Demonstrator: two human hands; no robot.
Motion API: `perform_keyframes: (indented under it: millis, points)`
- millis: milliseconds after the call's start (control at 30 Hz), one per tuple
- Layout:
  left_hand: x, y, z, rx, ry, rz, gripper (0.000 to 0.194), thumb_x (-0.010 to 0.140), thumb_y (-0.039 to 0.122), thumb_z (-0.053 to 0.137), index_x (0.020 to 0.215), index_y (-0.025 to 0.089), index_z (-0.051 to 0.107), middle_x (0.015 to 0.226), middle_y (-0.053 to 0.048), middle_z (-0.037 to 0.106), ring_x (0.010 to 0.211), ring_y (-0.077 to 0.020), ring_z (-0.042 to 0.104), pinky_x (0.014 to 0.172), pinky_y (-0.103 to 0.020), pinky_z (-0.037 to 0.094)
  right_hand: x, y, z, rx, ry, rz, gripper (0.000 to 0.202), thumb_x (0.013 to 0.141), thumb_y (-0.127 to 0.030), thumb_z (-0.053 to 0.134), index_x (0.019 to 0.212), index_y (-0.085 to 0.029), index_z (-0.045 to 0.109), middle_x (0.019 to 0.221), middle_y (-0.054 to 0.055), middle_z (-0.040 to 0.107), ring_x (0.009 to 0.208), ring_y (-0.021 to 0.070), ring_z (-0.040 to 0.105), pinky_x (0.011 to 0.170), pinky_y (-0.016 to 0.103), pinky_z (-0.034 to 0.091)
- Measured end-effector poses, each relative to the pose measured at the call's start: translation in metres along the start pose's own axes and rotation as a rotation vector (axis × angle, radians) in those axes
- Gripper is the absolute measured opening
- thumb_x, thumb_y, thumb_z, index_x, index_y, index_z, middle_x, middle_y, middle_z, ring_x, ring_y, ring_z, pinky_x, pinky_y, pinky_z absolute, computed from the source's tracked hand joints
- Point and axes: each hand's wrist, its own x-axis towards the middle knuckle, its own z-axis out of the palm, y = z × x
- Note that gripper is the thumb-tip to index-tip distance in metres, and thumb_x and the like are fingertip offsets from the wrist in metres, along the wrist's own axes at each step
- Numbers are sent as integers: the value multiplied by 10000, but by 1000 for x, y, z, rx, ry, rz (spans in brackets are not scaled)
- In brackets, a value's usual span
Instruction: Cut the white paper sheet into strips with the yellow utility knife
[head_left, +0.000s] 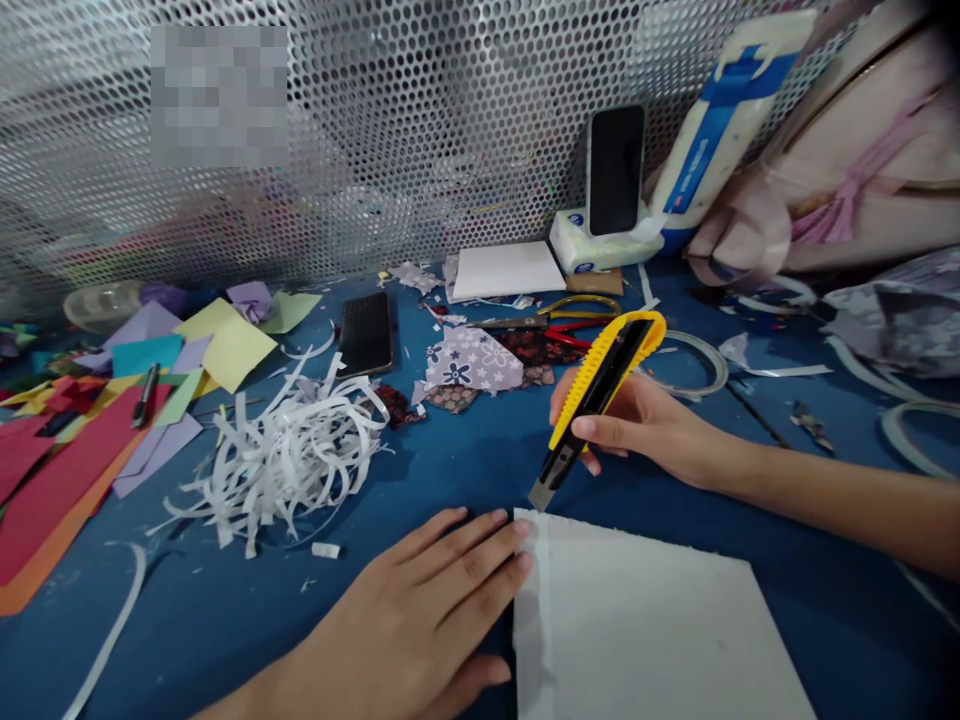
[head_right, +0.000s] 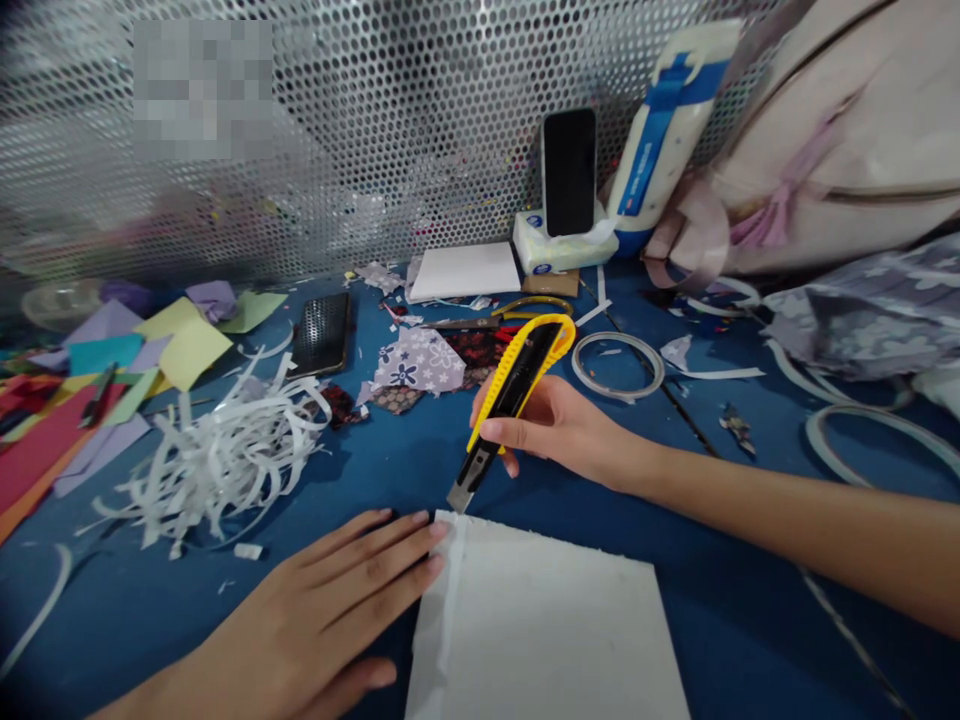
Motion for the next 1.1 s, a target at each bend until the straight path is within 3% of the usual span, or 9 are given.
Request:
perform_keyframes:
  millis: [300,500,700,933,1100]
  points:
    - [0,0,-1,0,-7,-3,460,1102,323,400,1526,152,451,1617,-53,424,1495,-191,410,1271,-389,277,-1,2,-2,-19,3,14,361,818,-461,824,917,-161,648,795,-7,634,494,75,592,438,213,394]
    - [5,2,-8,22,-11,16,420,1091,314,431,1456,131,528,1572,-63,488,1433,-199,501,1240,-379,348,-1,-1,-1,-17,-18,14,364,806,-452,836,906,-160,642,782,-10,638,493,74,573,437,218,395]
    - [0,1,-1,4,12,3,458,1087,309,433,1508,133,471,1597,-79,453,1483,-203,431,1272,-410,284,-1,1,-1,-21,31,24,380,786,-458,849,886,-164,631,821,9,656,505,83,594,421,221,362]
    - [0,0,0,-3,9,5,449,1091,315,432,1500,139,484,1579,-77,478,1481,-194,434,1279,-391,270,-1,-1,1,0,22,36,377,744,-431,883,888,-174,647,825,-6,641,513,87,598,436,226,412]
    - [0,1,0,13,26,1,444,1101,344,411,1487,148,507,1587,-60,471,1474,-183,444,1283,-368,245,0,-1,0,-78,23,87,398,772,-482,847,909,-155,665,789,8,661,480,82,584,423,222,370]
